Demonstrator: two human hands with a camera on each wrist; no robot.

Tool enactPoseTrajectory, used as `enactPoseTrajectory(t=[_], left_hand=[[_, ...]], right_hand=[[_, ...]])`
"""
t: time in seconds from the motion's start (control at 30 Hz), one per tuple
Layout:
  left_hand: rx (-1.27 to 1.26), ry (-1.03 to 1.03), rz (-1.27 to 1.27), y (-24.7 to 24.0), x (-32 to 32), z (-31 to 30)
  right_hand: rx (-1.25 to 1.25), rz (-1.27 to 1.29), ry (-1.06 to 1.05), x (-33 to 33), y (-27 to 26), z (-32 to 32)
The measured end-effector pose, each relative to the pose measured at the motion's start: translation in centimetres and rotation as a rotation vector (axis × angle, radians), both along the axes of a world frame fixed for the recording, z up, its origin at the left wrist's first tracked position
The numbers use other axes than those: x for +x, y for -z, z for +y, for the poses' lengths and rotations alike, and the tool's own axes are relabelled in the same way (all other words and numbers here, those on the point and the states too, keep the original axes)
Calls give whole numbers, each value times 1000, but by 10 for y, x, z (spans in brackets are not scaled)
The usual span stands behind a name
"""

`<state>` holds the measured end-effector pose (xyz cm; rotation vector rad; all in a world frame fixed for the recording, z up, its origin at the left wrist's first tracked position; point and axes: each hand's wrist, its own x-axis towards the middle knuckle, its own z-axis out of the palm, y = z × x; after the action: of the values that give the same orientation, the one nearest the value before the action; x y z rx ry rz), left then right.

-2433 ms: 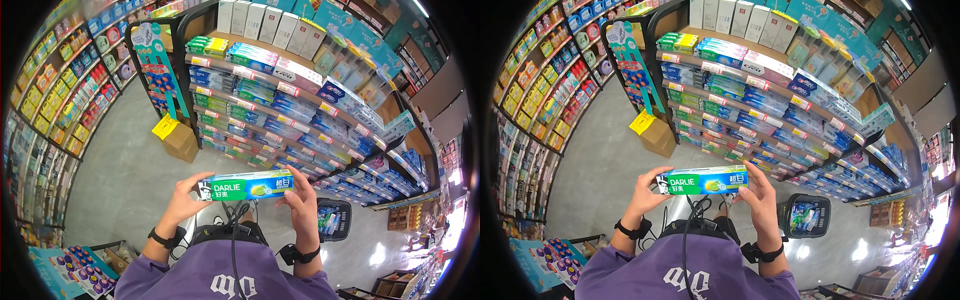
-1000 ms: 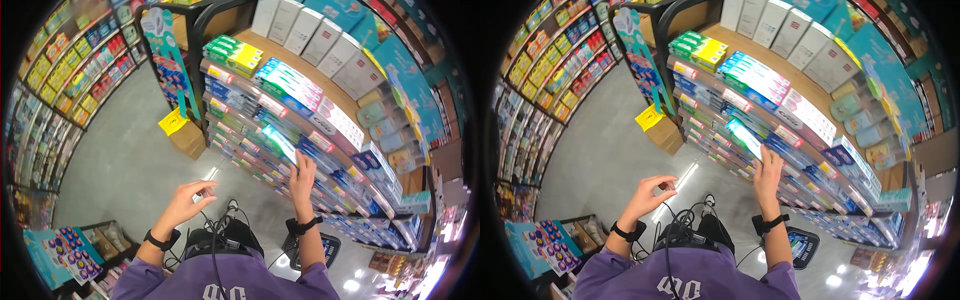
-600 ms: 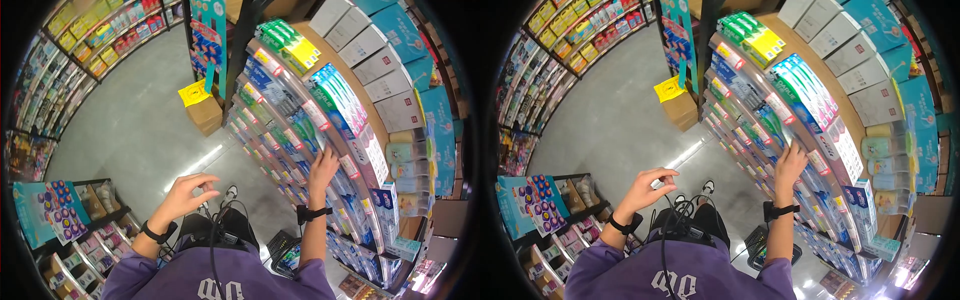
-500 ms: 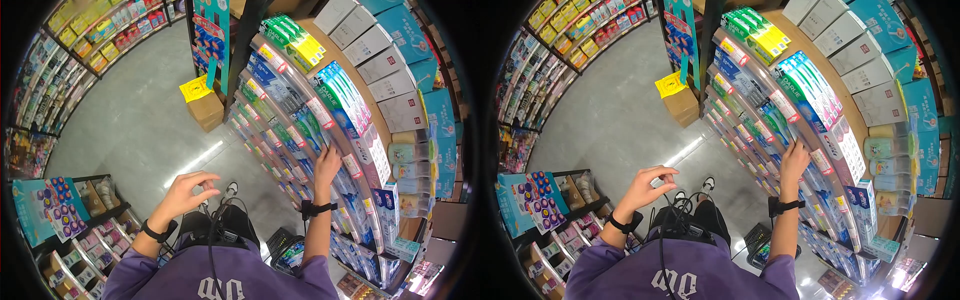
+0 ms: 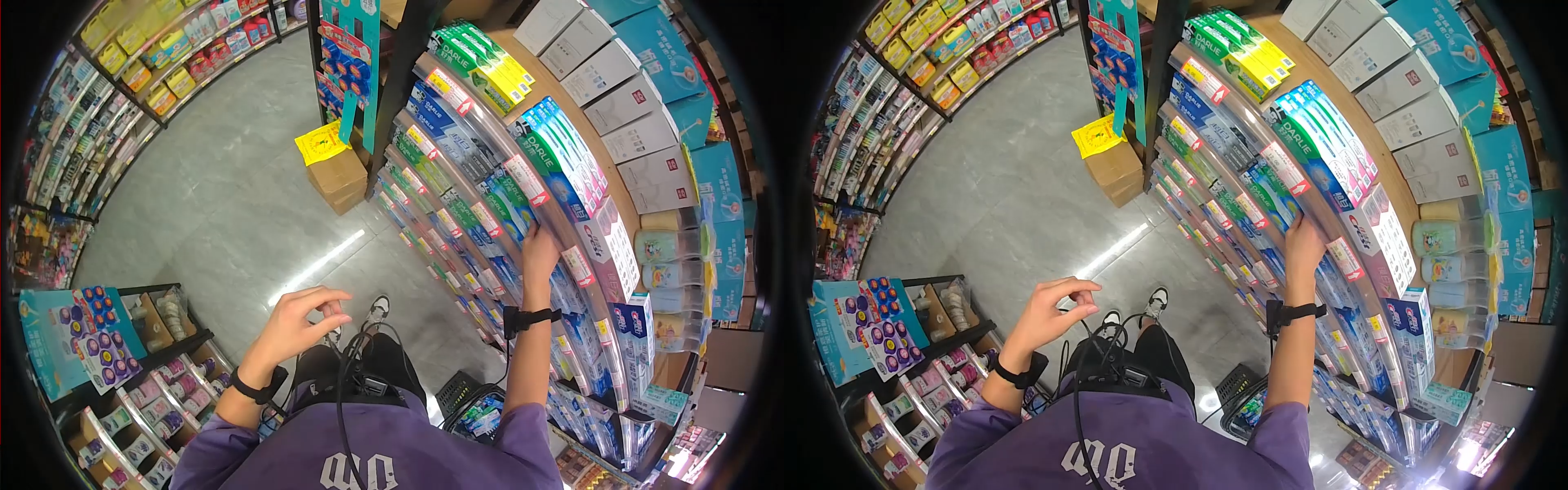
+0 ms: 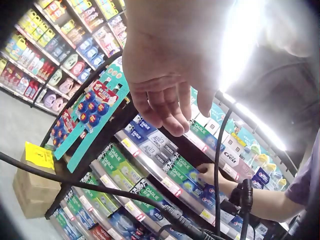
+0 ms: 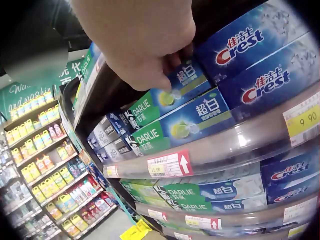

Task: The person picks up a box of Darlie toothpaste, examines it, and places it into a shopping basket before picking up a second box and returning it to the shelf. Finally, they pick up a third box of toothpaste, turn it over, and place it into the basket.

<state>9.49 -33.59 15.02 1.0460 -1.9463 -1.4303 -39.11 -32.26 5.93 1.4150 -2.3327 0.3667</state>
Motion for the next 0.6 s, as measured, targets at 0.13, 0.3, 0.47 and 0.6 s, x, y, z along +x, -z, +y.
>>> enactPoseTrajectory(t=[0.13, 0.3, 0.47, 0.6], left_hand=[[12, -2, -6, -1, 1, 7], [-100, 35, -63, -5, 4, 13], [-211, 80, -106, -12, 9, 19], [-245, 59, -101, -17, 14, 27]], right_hand=[[-71, 3, -72, 4, -8, -5], [-61, -46, -51, -5, -1, -9], [-84, -57, -31, 1, -8, -14], [16, -173, 10, 23, -23, -3]])
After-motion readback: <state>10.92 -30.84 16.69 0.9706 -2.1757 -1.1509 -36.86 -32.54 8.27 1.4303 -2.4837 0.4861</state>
